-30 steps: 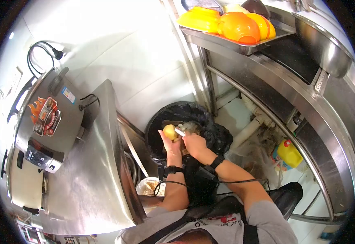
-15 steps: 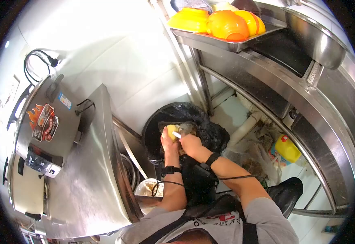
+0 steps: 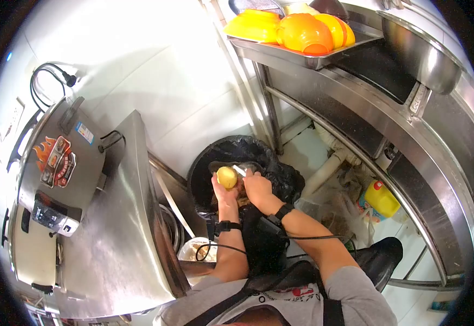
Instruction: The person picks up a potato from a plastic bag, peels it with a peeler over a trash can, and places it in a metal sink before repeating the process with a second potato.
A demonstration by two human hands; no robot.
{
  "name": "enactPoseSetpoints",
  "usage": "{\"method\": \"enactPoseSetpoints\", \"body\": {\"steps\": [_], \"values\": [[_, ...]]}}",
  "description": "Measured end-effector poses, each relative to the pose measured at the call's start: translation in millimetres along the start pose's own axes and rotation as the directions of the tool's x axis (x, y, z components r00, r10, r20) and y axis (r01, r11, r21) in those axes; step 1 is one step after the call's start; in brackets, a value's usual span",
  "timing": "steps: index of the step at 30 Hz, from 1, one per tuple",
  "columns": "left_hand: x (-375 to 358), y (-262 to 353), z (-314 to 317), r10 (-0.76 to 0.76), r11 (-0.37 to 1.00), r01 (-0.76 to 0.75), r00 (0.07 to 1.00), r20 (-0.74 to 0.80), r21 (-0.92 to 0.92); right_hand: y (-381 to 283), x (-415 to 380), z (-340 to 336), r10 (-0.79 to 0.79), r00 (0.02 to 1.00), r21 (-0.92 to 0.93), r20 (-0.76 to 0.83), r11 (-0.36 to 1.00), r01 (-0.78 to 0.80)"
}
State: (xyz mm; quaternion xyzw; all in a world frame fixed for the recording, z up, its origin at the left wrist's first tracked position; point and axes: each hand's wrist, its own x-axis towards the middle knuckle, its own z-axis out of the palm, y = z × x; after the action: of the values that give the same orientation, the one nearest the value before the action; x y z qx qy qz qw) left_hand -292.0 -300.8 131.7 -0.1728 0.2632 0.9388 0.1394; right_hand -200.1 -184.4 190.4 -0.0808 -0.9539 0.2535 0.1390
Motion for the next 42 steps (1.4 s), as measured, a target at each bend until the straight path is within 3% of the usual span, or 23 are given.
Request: {"method": "enactPoseSetpoints", "body": {"steps": [3,6,8,10,12,15,17,18,20,21,23,26,30,31,32,34,36,39,42], "values": [[-9,4,8,0.094,0.992,-0.085,0.99,-0.104,0.094,-6,2,-4,-0.008,1.0,-0.02,0.013,1.0,0.009],[-9,7,8,0.157,0.972,-0.136,0.983,-0.1,0.194,-14,1,-10,-0.031,0.999,-0.015,-0.022,0.999,0.03],[0,5,3,0.285,0.906,-0.267,0.959,-0.006,0.328,-17,1,-15,-0.073,0.995,-0.009,0.071,0.997,0.073],[3,2,3,0.277,0.902,-0.264,0.961,0.013,0.342,-15,3,-9,-0.063,0.995,-0.003,0.073,0.998,0.063],[3,-1,3,0.366,0.854,-0.337,0.931,0.001,0.396,-14,1,-5,-0.054,0.995,0.006,0.082,0.999,0.054],[0,0,1,0.343,0.913,-0.31,0.935,-0.09,0.265,-12,-2,-6,-0.102,0.97,-0.053,0.223,0.992,0.116],[5,-3,3,0.341,0.931,-0.32,0.935,-0.102,0.175,-8,-5,-5,-0.231,0.889,-0.043,0.394,0.962,0.269],[10,-3,6,0.341,0.939,-0.333,0.934,-0.108,0.083,-7,-4,-8,-0.232,0.891,-0.046,0.391,0.961,0.271],[16,-2,5,0.329,0.941,-0.316,0.939,-0.103,0.121,-5,-4,-13,-0.134,0.936,-0.036,0.324,0.988,0.153],[13,-2,5,0.25,0.968,-0.248,0.965,-0.078,0.039,-2,-3,-10,-0.134,0.936,-0.041,0.326,0.987,0.156],[9,-2,6,0.122,0.991,-0.123,0.992,-0.017,-0.046,2,-1,-3,-0.007,0.998,0.012,0.061,1.0,0.007],[13,-7,-1,0.009,0.999,-0.008,1.0,0.002,-0.053,-6,0,-9,-0.036,0.999,0.043,0.027,0.998,0.035],[5,-7,6,0.124,0.992,-0.123,0.992,0.038,-0.006,-6,1,-4,-0.108,0.992,-0.001,0.062,0.994,0.109],[-1,-5,8,0.191,0.982,-0.191,0.98,0.061,-0.004,-3,-2,-5,-0.173,0.96,-0.022,0.219,0.983,0.182],[-4,-4,13,0.246,0.969,-0.244,0.966,-0.074,0.029,-2,-3,-6,-0.226,0.901,-0.034,0.37,0.966,0.256],[2,-3,6,0.193,0.981,-0.193,0.981,0.001,0.009,-4,-3,-9,-0.207,0.927,-0.031,0.311,0.973,0.227],[8,-1,1,0.135,0.991,-0.135,0.991,0.006,-0.001,-3,-5,-12,-0.069,0.99,0.042,0.122,0.997,0.065],[5,1,-4,0.065,0.996,-0.066,0.998,0.023,0.057,-1,-1,-13,0.05,0.998,0.076,0.039,0.996,-0.053],[-6,-3,2,0.007,0.988,-0.017,0.998,0.068,0.151,1,1,-8,0.027,1.0,0.08,0.004,0.996,-0.027]]}}
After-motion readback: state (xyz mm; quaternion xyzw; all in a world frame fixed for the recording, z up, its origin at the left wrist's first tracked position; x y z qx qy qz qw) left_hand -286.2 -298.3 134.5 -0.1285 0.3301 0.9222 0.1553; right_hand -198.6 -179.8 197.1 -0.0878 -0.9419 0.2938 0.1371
